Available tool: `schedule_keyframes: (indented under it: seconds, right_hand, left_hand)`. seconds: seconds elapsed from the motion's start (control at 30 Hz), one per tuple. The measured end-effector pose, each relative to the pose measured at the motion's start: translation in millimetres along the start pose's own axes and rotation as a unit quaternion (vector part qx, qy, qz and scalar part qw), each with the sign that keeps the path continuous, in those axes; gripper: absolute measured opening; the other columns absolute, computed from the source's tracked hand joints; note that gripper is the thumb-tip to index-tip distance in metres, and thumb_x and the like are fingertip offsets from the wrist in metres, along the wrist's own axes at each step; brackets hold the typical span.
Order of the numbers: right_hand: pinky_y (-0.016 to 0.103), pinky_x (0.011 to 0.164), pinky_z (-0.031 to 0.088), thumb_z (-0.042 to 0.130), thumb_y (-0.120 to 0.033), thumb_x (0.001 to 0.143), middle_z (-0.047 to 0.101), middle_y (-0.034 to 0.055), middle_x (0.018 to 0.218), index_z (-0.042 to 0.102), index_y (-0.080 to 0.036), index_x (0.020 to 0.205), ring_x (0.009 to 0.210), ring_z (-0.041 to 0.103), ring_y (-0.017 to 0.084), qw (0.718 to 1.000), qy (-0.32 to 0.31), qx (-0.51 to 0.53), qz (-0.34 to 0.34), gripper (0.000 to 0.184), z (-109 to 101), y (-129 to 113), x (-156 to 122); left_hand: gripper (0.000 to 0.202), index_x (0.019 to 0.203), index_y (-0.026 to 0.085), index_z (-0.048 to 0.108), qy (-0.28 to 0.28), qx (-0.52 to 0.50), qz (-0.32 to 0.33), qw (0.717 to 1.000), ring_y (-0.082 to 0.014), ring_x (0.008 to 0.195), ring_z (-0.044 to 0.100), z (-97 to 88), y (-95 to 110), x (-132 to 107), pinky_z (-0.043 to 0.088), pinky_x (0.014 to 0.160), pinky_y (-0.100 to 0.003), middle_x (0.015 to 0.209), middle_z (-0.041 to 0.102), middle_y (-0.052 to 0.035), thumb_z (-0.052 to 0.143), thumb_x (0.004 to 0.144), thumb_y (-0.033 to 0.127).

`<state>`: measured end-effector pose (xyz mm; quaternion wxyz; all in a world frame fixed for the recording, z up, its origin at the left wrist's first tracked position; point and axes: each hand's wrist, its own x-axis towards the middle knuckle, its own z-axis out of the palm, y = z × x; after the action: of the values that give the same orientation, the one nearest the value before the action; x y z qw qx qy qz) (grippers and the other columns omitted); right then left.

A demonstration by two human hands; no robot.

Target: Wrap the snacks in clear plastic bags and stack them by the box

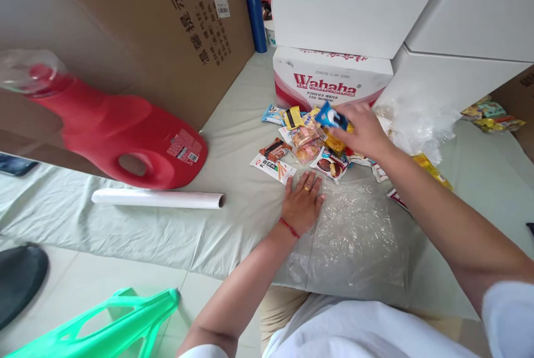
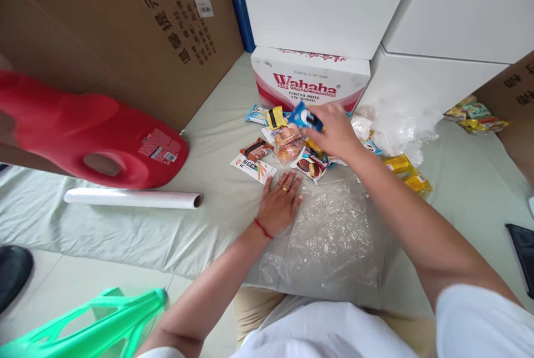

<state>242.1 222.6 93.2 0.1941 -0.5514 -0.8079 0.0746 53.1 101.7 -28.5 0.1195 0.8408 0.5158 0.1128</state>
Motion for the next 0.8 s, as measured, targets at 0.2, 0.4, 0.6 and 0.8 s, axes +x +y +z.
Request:
schedule_keyframes:
  seconds: [0.2,0.4,0.6,0.8]
  right_hand:
    - [0.054,0.109,0.047,0.062,-0.038,0.094,0.064,0.0122,0.128,0.056,-0.032,0.145,0.129,0.052,0.034,0.969,-0.129,0.157,-0.137,0.051,24.7,-17.9,-162.0]
    - [0.057,0.107,0.047,0.060,-0.035,0.097,0.060,0.0156,0.125,0.059,-0.024,0.141,0.128,0.049,0.033,0.987,-0.078,0.120,-0.074,0.045,61.0,-3.8,-203.7]
    - [0.058,0.113,0.040,0.064,-0.032,0.095,0.062,0.0127,0.124,0.061,-0.027,0.140,0.132,0.046,0.033,0.981,-0.117,0.105,-0.113,0.045,55.4,-5.5,-197.0]
    - [0.048,0.103,0.050,0.069,-0.048,0.092,0.066,0.0131,0.122,0.066,-0.025,0.136,0.120,0.057,0.032,0.967,-0.226,0.065,-0.101,0.050,30.2,-11.1,-162.0]
  left_hand:
    - [0.053,0.156,0.024,0.041,-0.005,0.014,-0.002,1.000,-0.0239,0.154,0.032,1.0,-1.6,0.7,0.017,0.128,-0.059,0.166,0.037,-0.0064,0.029,0.106,0.035]
    - [0.052,0.155,0.026,0.042,-0.001,0.022,-0.007,1.000,-0.0245,0.154,0.033,1.9,-1.5,4.2,0.020,0.126,-0.059,0.165,0.037,-0.0059,0.025,0.107,0.038]
    - [0.051,0.154,0.026,0.045,0.001,0.023,-0.022,0.999,-0.0252,0.153,0.034,-0.7,0.7,4.7,0.022,0.126,-0.059,0.165,0.037,-0.0060,0.028,0.107,0.037]
    - [0.051,0.155,0.025,0.042,0.021,0.022,-0.021,0.999,-0.0249,0.153,0.034,3.0,-0.2,3.1,0.022,0.126,-0.057,0.165,0.039,-0.0073,0.030,0.107,0.037]
